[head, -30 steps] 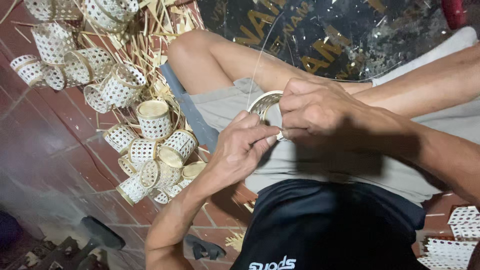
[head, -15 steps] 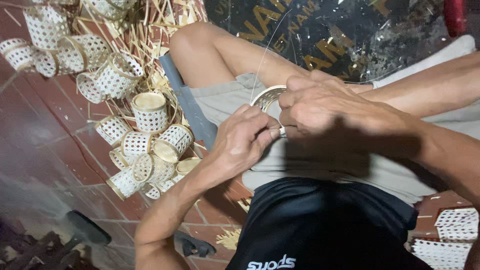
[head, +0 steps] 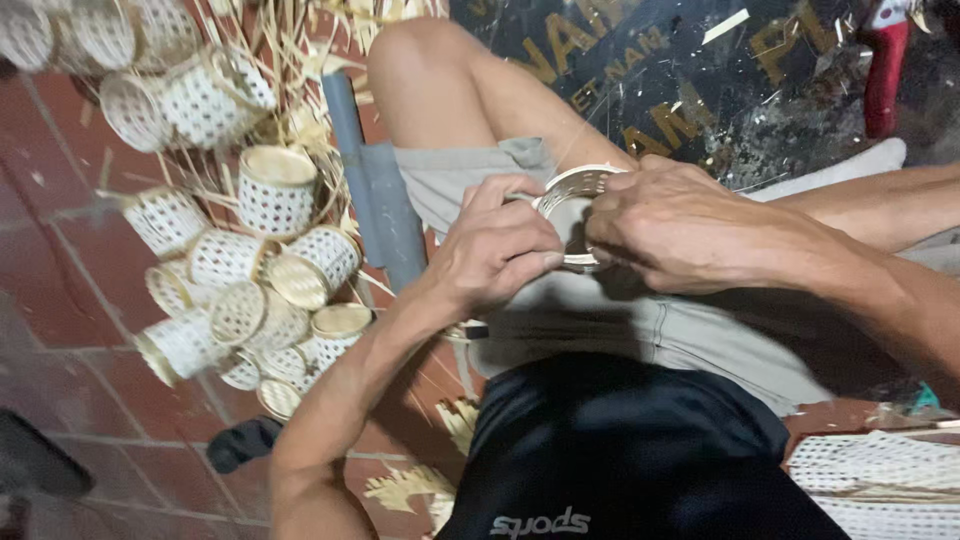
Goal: The person weaves a small cylindrical basket by hand, inserting thin bamboo strips into a pre-formed body. They use pliers to trim excess material and a cylindrical tool to shape the basket. The person works on multiple baskets, finishing one and starting another.
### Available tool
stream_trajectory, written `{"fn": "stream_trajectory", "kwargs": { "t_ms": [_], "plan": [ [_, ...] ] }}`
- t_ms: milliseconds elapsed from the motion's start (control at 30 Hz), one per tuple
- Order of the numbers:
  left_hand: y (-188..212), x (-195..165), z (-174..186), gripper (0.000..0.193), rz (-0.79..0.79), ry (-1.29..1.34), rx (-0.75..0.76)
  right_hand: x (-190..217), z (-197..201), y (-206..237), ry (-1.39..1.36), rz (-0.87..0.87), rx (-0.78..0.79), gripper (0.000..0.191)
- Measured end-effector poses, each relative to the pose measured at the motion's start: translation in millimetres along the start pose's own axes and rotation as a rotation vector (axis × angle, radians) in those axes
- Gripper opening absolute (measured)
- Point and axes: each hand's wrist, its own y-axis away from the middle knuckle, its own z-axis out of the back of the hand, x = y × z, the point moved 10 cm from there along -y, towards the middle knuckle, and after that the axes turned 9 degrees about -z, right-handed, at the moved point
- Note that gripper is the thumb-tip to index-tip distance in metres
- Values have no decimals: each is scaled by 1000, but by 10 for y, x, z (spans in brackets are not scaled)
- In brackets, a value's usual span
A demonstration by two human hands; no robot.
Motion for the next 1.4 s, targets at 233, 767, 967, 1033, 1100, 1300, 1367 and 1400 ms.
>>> {"fn": "stream_trajectory", "kwargs": {
  "t_ms": [233,767,967,1033,1100,1300,1367,1400],
  "plan": [
    [34,112,122,9,20,90,111,-69,57,-86,-110,-97,-9,12],
    [-161,-28,190,20,-12,-8,263,143,63,-89,-18,49,133,19],
    [-80,27,171,21,22,-14,200,234,111,-99,46,159,170,15],
    [-71,51,167,19,38,-26,194,261,149,-143,-39,148,133,15],
    [-79,75,150,17,50,-41,206,239,161,-203,-35,100,115,18],
    [-137,153,-6,11,118,-103,324,112,30,-248,-59,-128,276,14],
    [-158,139,-60,10,102,-189,372,131,21,-247,-1,-124,291,16],
    [-178,123,-59,10,86,-187,360,137,18,-247,26,-120,299,18]
  ]
}}
